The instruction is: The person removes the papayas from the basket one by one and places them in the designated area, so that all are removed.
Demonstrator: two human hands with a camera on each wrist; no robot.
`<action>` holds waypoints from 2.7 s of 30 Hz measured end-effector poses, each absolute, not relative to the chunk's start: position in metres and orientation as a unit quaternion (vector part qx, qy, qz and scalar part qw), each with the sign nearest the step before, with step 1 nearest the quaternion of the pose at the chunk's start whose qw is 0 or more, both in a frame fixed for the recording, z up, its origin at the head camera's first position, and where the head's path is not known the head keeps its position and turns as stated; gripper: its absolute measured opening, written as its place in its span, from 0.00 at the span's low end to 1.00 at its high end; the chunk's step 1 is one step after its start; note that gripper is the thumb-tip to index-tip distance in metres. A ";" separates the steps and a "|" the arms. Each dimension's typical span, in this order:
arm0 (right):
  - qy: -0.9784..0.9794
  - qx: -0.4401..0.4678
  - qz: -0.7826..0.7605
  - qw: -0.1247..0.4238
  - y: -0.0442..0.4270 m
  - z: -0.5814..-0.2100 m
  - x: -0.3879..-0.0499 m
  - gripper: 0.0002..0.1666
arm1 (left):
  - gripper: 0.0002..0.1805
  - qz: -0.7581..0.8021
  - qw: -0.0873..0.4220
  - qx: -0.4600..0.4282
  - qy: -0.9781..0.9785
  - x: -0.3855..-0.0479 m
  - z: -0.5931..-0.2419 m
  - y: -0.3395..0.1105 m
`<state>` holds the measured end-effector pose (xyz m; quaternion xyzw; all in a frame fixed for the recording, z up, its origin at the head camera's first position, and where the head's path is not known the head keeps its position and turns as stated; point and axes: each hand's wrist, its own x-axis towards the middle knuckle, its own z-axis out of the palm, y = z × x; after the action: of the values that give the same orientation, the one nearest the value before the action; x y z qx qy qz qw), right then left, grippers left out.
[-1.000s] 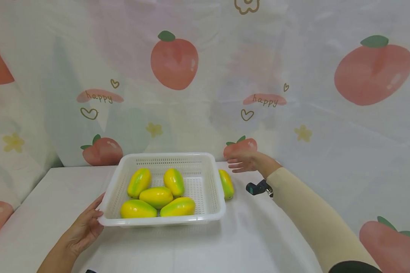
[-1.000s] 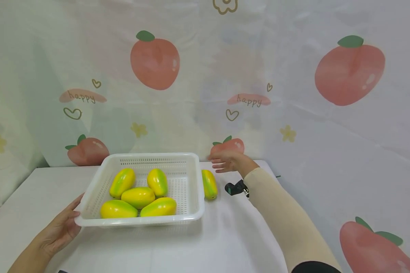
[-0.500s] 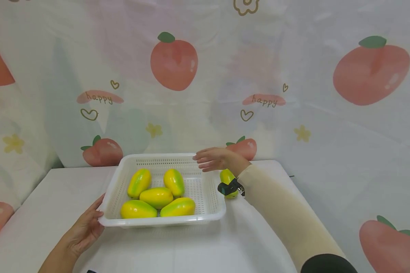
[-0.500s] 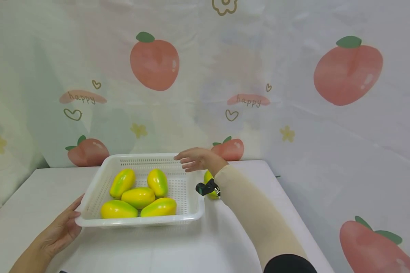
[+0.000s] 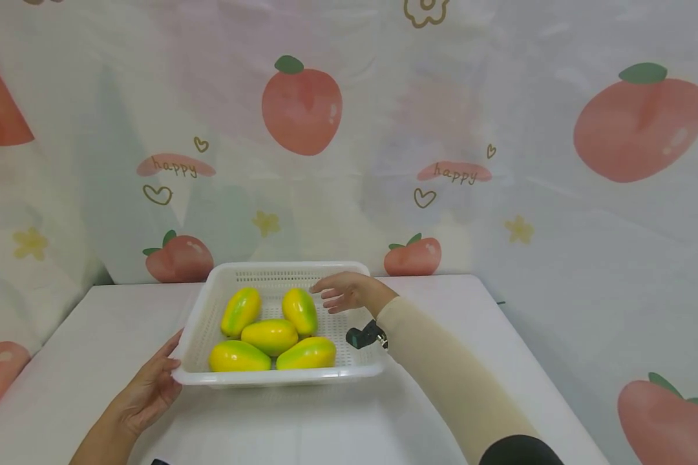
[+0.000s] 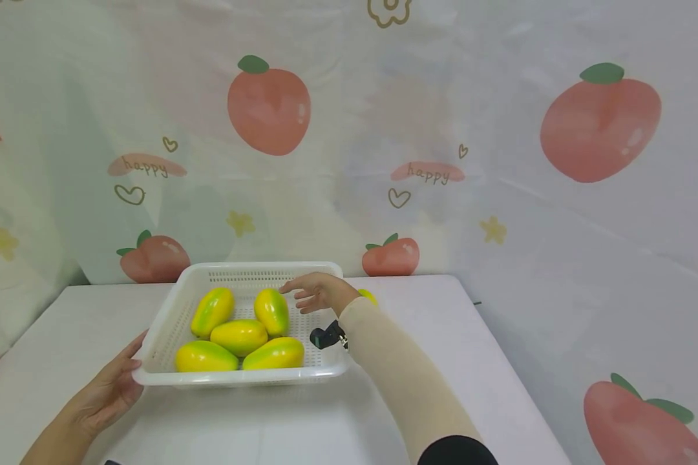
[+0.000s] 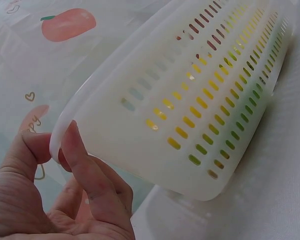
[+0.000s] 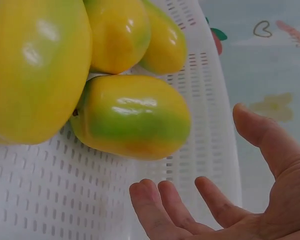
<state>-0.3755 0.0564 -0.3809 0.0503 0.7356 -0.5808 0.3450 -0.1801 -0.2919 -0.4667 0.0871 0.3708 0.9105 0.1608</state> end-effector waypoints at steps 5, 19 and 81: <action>0.737 0.066 -0.579 0.341 0.053 -0.395 -0.376 0.37 | 0.32 0.913 0.162 0.079 0.367 -0.180 -0.466 -0.291; 0.726 0.053 -0.586 0.356 0.046 -0.413 -0.372 0.34 | 0.32 0.915 0.158 0.070 0.365 -0.178 -0.466 -0.290; 0.752 0.003 -0.562 0.346 0.046 -0.421 -0.372 0.45 | 0.27 0.831 0.076 -0.056 0.548 -0.180 -0.461 -0.287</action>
<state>-0.3720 0.0457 -0.4214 0.0030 0.7515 -0.5619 0.3456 -0.1799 -0.2874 -0.4608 -0.0565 0.5480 0.8311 0.0762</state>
